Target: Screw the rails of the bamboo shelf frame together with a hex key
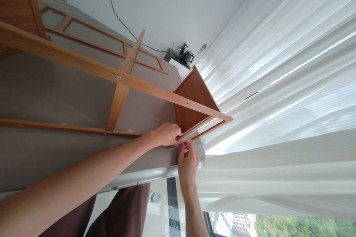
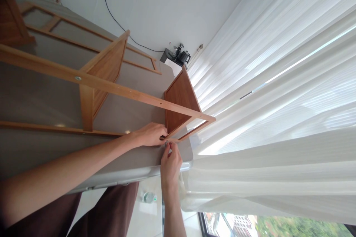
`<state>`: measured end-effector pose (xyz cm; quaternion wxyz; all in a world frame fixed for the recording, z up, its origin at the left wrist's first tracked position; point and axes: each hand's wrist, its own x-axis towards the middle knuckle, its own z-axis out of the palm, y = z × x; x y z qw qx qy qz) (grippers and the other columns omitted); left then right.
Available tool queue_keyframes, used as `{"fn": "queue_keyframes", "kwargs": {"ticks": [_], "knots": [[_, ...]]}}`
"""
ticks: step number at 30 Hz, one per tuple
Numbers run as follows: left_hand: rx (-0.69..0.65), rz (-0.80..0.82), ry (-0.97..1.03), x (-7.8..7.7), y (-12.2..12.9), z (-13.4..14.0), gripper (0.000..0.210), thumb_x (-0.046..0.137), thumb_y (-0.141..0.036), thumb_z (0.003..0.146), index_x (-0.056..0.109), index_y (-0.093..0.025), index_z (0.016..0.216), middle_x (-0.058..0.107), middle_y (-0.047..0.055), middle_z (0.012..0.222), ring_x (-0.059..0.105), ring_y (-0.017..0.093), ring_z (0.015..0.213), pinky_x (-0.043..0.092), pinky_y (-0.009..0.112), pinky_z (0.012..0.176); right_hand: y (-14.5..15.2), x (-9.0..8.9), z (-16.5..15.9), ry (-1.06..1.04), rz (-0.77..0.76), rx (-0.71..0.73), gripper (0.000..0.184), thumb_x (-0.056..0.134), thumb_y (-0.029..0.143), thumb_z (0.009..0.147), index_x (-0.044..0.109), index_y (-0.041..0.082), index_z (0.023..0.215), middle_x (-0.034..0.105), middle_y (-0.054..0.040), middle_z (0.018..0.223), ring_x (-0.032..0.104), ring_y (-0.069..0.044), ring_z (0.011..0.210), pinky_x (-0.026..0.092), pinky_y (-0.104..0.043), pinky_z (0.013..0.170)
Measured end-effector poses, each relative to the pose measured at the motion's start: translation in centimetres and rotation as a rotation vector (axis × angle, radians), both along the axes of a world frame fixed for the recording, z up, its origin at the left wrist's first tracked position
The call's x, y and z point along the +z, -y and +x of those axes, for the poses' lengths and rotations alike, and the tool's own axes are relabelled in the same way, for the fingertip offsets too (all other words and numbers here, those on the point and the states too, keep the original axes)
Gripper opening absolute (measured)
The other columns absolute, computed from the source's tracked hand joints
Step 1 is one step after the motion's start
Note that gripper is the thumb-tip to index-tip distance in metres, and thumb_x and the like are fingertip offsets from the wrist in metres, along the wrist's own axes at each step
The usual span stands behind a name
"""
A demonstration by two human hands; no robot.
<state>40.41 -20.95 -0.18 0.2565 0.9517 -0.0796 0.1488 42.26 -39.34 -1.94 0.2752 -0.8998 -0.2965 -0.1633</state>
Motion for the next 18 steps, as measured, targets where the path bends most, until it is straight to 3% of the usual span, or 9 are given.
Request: {"fn": "queue_keyframes", "kwargs": {"ticks": [13, 18], "knots": [[0.006, 0.001, -0.025, 0.06, 0.06, 0.02, 0.017, 0.064, -0.028, 0.084, 0.072, -0.021, 0.071, 0.076, 0.005, 0.084, 0.069, 0.021, 0.077, 0.043, 0.029, 0.061, 0.18, -0.32, 0.22, 0.016, -0.016, -0.054, 0.041, 0.040, 0.049, 0.103, 0.067, 0.020, 0.095, 0.065, 0.0002, 0.061, 0.057, -0.016, 0.048, 0.037, -0.026, 0.054], [0.000, -0.005, -0.021, -0.25, 0.05, 0.25, 0.019, 0.064, -0.029, 0.085, 0.072, -0.020, 0.070, 0.076, 0.006, 0.083, 0.070, 0.021, 0.078, 0.042, 0.028, 0.060, -0.06, -0.18, -0.19, 0.009, -0.048, 0.013, 0.043, 0.036, 0.046, 0.103, 0.070, 0.021, 0.096, 0.073, -0.0064, 0.080, 0.065, -0.018, 0.063, 0.039, -0.027, 0.057]]}}
